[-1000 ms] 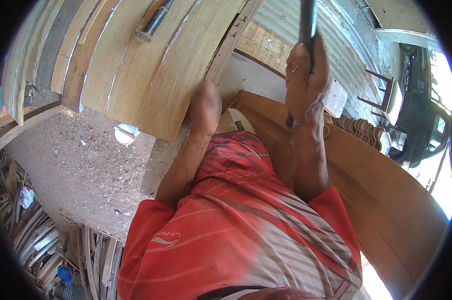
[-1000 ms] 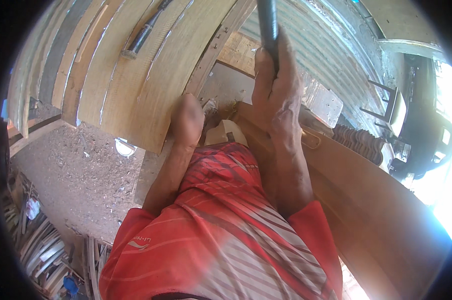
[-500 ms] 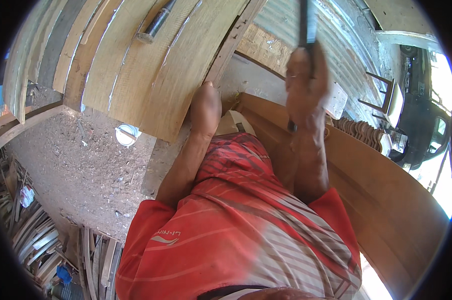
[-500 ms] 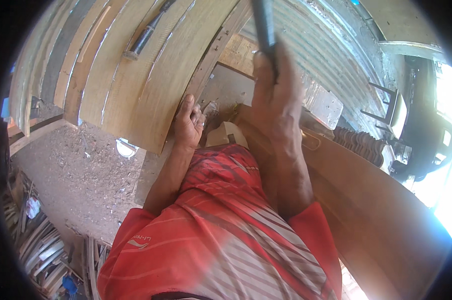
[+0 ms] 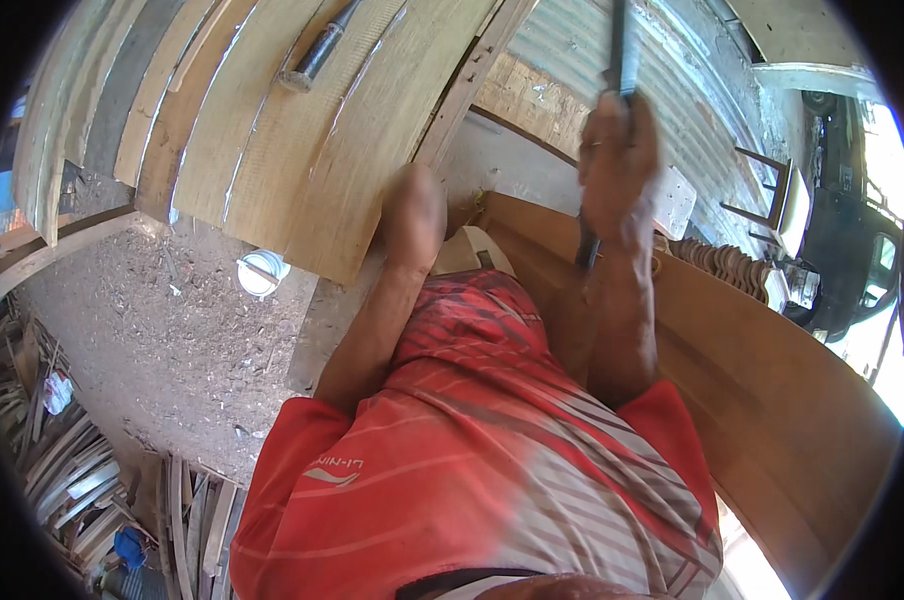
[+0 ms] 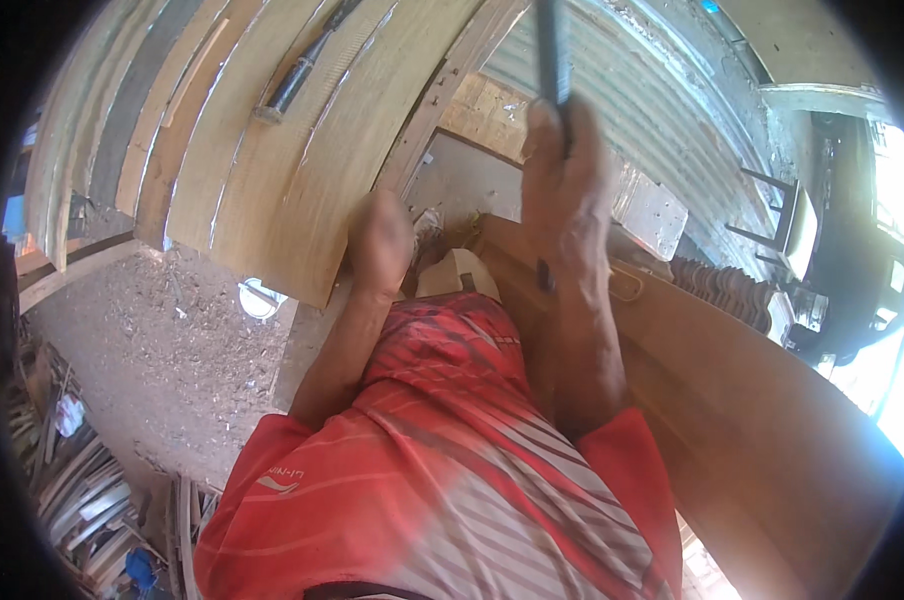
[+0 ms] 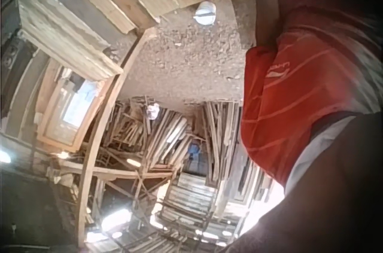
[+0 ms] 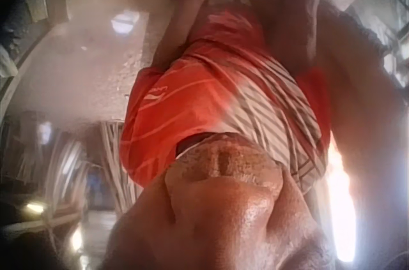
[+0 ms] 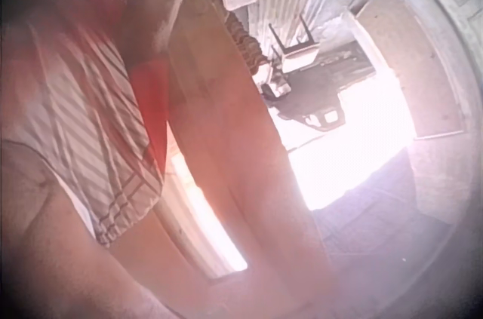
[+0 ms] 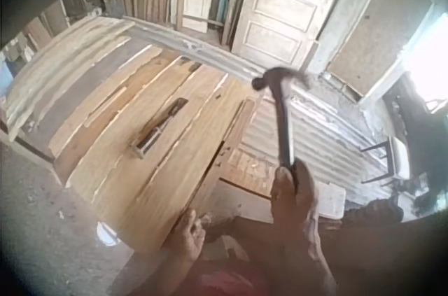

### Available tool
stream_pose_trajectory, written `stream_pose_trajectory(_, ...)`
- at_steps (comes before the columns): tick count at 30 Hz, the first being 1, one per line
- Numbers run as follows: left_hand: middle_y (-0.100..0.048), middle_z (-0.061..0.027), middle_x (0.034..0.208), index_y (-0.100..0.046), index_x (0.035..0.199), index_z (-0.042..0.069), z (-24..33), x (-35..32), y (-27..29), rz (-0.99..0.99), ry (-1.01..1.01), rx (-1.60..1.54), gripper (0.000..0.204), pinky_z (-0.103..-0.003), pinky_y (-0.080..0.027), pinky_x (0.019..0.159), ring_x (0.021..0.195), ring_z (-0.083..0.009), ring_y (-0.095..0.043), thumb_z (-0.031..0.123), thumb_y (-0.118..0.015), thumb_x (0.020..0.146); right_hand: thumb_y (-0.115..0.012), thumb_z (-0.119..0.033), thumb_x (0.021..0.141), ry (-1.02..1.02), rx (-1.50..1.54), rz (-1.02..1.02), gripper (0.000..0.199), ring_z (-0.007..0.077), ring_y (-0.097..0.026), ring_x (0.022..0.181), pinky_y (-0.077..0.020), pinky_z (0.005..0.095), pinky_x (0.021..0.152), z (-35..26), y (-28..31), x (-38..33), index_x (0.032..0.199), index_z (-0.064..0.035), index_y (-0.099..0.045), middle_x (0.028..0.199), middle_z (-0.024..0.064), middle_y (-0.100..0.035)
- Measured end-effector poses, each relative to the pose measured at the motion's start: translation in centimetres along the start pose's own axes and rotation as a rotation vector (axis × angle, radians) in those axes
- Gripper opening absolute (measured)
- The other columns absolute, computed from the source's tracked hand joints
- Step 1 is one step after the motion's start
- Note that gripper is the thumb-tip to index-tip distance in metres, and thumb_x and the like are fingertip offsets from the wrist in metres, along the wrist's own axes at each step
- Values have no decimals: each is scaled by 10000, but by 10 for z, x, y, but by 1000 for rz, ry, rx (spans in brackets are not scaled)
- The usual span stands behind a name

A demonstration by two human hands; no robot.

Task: The person pries a wooden strip from a board with a hammer, retrieves a wooden block from a scrap pile, and positions the block against the wooden planks while striking it with the hammer.

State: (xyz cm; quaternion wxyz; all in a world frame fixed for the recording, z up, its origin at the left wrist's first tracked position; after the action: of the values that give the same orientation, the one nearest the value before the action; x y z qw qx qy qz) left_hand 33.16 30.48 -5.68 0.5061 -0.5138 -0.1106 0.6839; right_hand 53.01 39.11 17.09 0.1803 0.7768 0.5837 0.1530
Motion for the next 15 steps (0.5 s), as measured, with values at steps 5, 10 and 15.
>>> stream_pose_trajectory(5,-467,74,671,-523,854,191,3,1,-1,-41,-21,-9,287,-198,-263,458,485,-5,-329,396,-707,934,-486,-239,1037,539,320,178,227,73,-452,561,-361,255,472,-51,21,0,1052,-14,-508,662,-4,-486)
stream_pose_trajectory(10,-445,82,643,-508,807,195,5,5,-6,-40,-38,-32,304,-209,-256,454,478,-12,-320,392,-697,942,-505,-214,1012,50,-436,-218,230,453,-610,676,-452,499,582,69,-62,-5,1092,0,-541,747,281,-604)
stream_pose_trajectory(15,-384,80,606,-461,709,207,2,-2,-3,-23,-12,26,396,-216,-222,443,479,-29,-281,438,-691,934,-516,-264,1032,31,-158,-25,251,190,-526,582,-431,378,547,23,-20,-9,1010,-20,-572,654,106,-530)
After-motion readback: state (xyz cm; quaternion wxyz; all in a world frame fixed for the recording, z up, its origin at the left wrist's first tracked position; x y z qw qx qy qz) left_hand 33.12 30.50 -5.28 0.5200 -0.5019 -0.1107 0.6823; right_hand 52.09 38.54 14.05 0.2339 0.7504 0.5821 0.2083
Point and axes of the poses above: each hand's wrist, its own x-axis towards the middle knuckle, its own y-axis out of the back of the hand, z = x × y, the point moved 8 cm from there along x, towards the middle knuckle
